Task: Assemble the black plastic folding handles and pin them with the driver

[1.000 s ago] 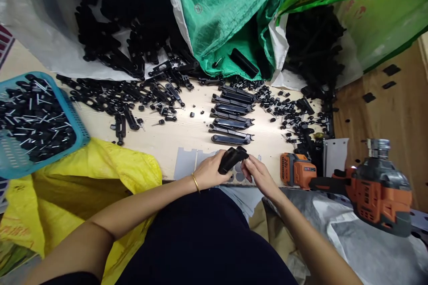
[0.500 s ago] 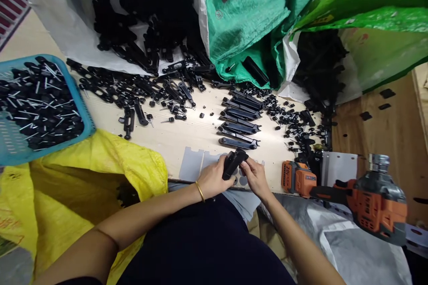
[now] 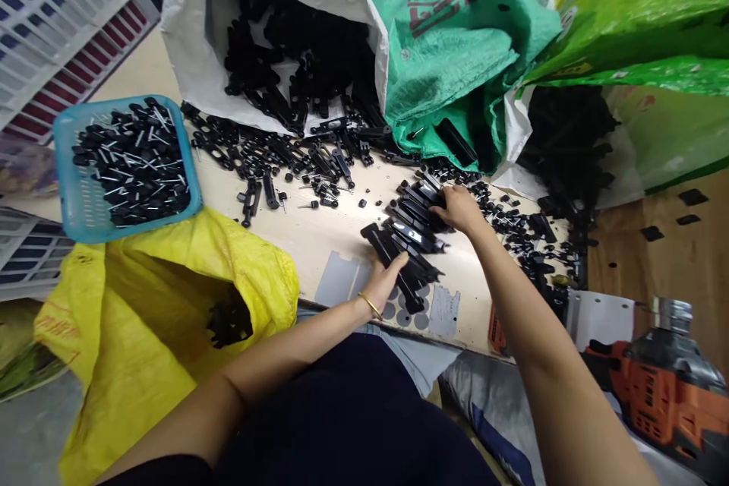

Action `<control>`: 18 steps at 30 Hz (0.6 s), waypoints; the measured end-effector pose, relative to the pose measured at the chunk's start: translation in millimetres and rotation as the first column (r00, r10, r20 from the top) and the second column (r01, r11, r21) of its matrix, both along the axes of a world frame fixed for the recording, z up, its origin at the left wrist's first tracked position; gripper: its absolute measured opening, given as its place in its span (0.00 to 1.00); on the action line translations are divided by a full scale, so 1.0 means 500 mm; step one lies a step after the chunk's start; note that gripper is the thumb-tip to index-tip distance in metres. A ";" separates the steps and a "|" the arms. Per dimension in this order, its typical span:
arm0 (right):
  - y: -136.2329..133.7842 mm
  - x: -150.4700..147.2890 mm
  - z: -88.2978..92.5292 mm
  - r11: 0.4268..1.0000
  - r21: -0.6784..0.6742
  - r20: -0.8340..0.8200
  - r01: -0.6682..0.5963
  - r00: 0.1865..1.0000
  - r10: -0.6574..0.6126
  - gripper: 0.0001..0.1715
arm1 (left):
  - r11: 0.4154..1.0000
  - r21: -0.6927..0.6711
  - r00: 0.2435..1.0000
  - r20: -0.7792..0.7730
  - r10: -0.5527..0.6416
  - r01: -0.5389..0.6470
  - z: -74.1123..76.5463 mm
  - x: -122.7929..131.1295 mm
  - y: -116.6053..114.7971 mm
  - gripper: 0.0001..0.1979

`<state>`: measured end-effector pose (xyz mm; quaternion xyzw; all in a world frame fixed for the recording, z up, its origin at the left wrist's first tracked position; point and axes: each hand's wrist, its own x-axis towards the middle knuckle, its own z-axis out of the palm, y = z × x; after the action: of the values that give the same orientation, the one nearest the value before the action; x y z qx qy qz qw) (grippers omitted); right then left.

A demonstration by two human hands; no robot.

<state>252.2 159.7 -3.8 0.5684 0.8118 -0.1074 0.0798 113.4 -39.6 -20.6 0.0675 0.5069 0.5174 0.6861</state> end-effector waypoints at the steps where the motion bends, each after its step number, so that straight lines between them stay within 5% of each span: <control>1: -0.007 0.007 -0.001 0.999 -0.044 -0.021 0.014 1.000 -0.015 0.17 | 0.999 0.004 0.998 -0.049 0.033 -0.033 -0.006 -0.016 0.006 0.19; 8: -0.049 0.054 0.010 0.993 -0.089 -0.123 0.083 0.988 -0.094 0.11 | 0.996 0.065 0.904 -0.427 -0.025 0.058 -0.031 -0.080 0.012 0.16; 13: -0.027 0.001 0.013 0.991 0.121 -0.047 0.054 0.998 -0.048 0.20 | 0.965 0.033 0.556 -0.822 -0.123 0.262 -0.045 -0.095 0.000 0.19; 16: -0.007 -0.037 0.015 0.996 0.089 0.062 -0.024 0.998 0.018 0.18 | 0.968 0.039 0.344 -0.938 -0.051 0.249 -0.055 -0.119 0.001 0.31; 18: 0.000 -0.047 0.022 0.996 0.083 0.073 -0.045 0.997 0.039 0.17 | 0.975 0.037 0.290 -0.956 -0.029 0.221 -0.061 -0.139 0.008 0.40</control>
<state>228.9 159.8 7.1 0.5576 0.8240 -0.0511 0.0869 44.1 -35.7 -50.9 0.4549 0.7629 0.3611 0.2841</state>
